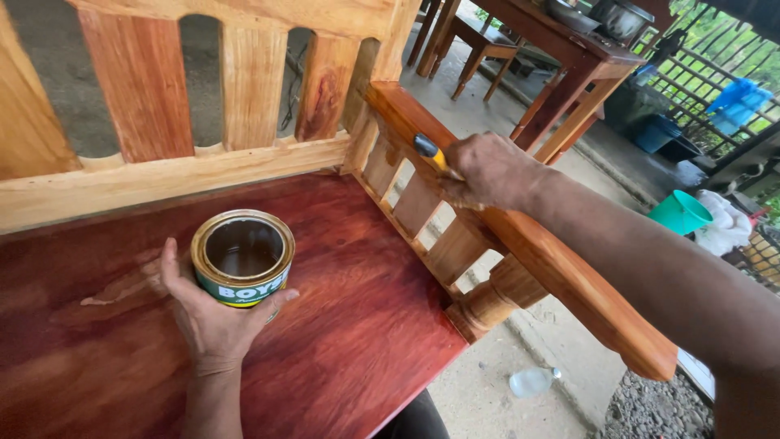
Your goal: Applying varnish or paint to a wooden chair with a brush.
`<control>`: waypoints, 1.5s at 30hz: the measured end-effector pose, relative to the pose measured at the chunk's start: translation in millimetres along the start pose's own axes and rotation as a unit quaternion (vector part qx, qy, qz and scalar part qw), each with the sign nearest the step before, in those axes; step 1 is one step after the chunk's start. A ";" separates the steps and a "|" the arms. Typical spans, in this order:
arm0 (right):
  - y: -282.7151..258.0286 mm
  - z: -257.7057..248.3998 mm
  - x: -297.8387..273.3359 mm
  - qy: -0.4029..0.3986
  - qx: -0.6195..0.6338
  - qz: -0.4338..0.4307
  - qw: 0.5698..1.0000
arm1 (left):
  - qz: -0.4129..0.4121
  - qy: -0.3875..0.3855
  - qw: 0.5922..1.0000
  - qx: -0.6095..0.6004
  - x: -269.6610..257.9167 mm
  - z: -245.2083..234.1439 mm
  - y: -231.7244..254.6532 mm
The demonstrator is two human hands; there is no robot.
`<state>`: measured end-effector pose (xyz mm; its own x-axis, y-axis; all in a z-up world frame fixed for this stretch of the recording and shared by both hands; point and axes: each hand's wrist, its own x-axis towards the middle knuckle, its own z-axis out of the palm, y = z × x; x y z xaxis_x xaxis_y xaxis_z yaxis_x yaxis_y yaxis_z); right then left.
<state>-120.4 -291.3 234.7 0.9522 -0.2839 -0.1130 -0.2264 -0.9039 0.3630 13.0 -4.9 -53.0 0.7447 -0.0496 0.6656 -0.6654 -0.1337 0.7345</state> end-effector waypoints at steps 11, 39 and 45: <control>-5.8 5.0 40.0 0.187 -0.065 -0.086 0.976 | 0.004 0.001 1.000 -0.011 4.2 -0.9 0.9; 27.2 14.9 -111.5 0.132 0.155 -0.023 0.979 | 0.018 -0.015 1.000 -0.005 -8.1 -9.0 9.4; 47.4 21.4 -134.6 0.211 0.196 0.060 0.956 | 0.001 -0.014 1.000 0.006 -0.3 -7.0 23.9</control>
<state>-263.7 -302.8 247.3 0.8937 -0.3129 0.3216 -0.3194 -0.9470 -0.0338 -3.5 -1.1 -34.8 0.7445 -0.0783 0.6630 -0.6665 -0.1445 0.7314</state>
